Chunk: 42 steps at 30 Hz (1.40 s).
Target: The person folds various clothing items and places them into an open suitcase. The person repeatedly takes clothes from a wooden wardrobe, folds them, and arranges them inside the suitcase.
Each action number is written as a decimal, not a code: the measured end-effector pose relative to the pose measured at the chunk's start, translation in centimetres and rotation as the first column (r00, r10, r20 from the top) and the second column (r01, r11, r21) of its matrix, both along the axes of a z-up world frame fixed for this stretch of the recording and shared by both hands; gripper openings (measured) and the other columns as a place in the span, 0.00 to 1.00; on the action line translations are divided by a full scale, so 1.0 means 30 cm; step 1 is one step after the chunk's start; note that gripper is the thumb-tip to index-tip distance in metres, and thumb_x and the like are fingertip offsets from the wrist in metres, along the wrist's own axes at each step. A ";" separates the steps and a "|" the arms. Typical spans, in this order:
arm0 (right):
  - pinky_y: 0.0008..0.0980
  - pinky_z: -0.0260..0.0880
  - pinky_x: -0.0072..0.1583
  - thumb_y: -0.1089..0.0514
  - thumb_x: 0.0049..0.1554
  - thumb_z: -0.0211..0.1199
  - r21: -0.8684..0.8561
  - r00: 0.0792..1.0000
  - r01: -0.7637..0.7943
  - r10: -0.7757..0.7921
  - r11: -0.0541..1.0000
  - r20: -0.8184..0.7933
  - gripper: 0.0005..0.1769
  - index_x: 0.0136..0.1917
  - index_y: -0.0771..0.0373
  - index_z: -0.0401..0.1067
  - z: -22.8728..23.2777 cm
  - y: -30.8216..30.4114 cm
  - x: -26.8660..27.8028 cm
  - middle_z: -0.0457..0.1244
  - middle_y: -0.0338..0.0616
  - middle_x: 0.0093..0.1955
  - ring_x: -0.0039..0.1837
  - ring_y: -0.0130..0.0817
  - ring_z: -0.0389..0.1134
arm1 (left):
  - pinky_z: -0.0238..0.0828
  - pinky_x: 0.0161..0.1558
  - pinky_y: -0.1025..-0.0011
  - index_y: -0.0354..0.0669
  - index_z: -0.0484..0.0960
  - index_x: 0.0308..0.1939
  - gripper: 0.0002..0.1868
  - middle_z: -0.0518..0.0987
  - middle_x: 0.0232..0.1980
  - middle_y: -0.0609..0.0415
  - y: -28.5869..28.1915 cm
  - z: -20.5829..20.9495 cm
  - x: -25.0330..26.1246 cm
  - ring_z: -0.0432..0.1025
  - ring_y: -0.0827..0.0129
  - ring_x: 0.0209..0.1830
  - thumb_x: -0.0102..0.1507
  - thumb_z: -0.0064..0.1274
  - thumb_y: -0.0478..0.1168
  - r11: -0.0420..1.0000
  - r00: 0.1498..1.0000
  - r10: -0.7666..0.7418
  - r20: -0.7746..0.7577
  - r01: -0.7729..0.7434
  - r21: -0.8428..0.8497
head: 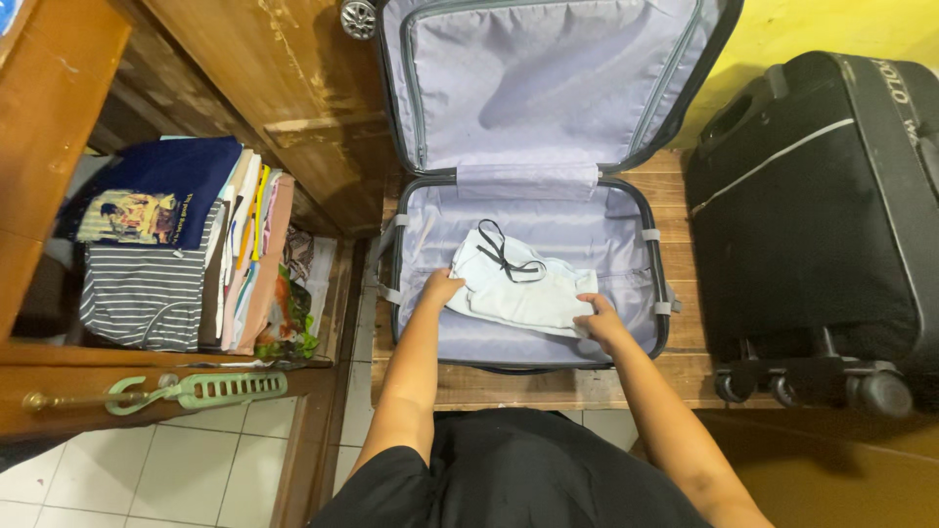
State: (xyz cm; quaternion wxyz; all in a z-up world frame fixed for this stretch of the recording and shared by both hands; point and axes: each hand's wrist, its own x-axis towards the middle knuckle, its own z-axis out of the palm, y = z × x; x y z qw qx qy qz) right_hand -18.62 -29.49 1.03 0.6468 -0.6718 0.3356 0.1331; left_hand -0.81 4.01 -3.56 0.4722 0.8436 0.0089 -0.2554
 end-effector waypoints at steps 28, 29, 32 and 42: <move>0.39 0.57 0.74 0.72 0.44 0.66 -0.601 0.717 -0.350 0.619 0.718 0.322 0.51 0.79 0.52 0.58 0.332 0.124 0.175 0.54 0.52 0.76 0.77 0.49 0.55 | 0.56 0.72 0.62 0.54 0.67 0.74 0.39 0.60 0.77 0.34 0.181 0.087 -0.221 0.57 0.43 0.76 0.60 0.52 0.26 0.992 0.877 0.103 0.468 -0.055 -0.115; 0.39 0.57 0.74 0.72 0.44 0.66 -0.606 0.699 -0.361 0.636 0.709 0.328 0.51 0.79 0.52 0.57 0.365 0.148 0.202 0.53 0.52 0.77 0.77 0.49 0.55 | 0.57 0.72 0.62 0.54 0.67 0.74 0.38 0.59 0.77 0.34 0.207 0.118 -0.227 0.57 0.43 0.76 0.60 0.51 0.26 0.986 0.875 0.139 0.463 -0.080 -0.145; 0.39 0.56 0.74 0.73 0.44 0.66 -0.604 0.630 -0.399 0.685 0.690 0.366 0.51 0.79 0.52 0.57 0.456 0.236 0.289 0.51 0.52 0.78 0.78 0.49 0.53 | 0.58 0.71 0.62 0.53 0.66 0.75 0.38 0.58 0.78 0.33 0.296 0.222 -0.243 0.57 0.43 0.77 0.61 0.49 0.25 0.966 0.851 0.237 0.469 -0.154 -0.208; 0.40 0.56 0.74 0.73 0.44 0.68 -0.637 0.381 -0.532 0.830 0.557 0.408 0.53 0.79 0.50 0.55 0.592 0.574 0.585 0.48 0.50 0.81 0.80 0.48 0.51 | 0.57 0.72 0.61 0.49 0.66 0.75 0.39 0.61 0.76 0.33 0.588 0.421 -0.273 0.58 0.41 0.76 0.59 0.50 0.23 0.893 0.633 0.434 0.641 -0.396 -0.214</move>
